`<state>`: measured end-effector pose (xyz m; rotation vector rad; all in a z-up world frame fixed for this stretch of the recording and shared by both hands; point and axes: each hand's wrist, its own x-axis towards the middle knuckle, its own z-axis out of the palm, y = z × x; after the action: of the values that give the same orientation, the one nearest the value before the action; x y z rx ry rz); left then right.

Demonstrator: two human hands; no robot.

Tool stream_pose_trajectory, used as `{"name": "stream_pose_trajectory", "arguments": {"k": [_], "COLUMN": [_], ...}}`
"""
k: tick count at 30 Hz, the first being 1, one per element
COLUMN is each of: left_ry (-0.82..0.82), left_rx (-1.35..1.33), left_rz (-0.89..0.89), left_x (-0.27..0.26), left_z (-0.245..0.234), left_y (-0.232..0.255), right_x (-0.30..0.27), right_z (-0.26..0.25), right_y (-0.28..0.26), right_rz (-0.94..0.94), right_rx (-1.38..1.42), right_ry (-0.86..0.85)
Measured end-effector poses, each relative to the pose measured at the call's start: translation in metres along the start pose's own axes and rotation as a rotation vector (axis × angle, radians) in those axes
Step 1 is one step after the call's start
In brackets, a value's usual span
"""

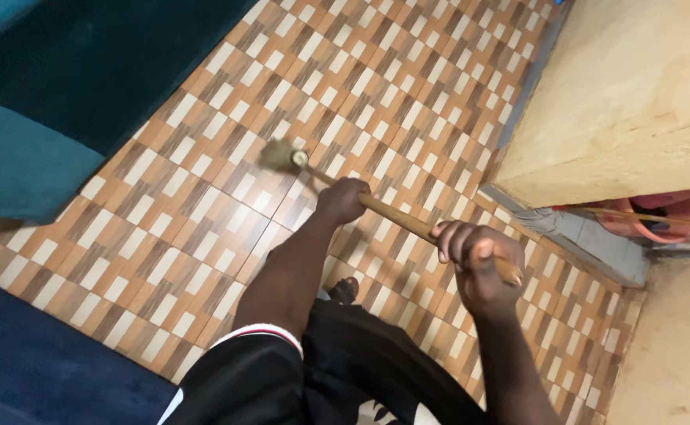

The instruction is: The person sweeps a tiled floor using a long-handled broom, moving it across different sections of the room including near furniture.

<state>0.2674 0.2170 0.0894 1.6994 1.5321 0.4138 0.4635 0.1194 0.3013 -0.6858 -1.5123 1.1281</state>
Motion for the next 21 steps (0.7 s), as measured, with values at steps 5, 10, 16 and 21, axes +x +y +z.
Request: {"name": "stream_pose_trajectory", "arguments": {"k": [5,10,16,21], "left_ry": [0.021,-0.008,-0.05,-0.139], "left_rx": [0.067,0.034,0.065,0.012], "left_rz": [-0.049,-0.177,-0.295,-0.362], "left_x": [-0.002,-0.041,-0.106,-0.069], "left_z": [-0.014,0.02,0.068,0.104], "left_y": [0.044,0.032,-0.03,-0.06], "right_x": [-0.007,-0.007,0.001,0.022], "right_z": [-0.04,-0.094,-0.088,-0.078], "right_y": [-0.002,0.008,0.081,0.092], "right_rz": [-0.046,0.188,0.589,0.594], "right_rx": [0.168,0.432,0.573,0.407], "right_ry": [0.143,0.228,0.202,0.175]}}
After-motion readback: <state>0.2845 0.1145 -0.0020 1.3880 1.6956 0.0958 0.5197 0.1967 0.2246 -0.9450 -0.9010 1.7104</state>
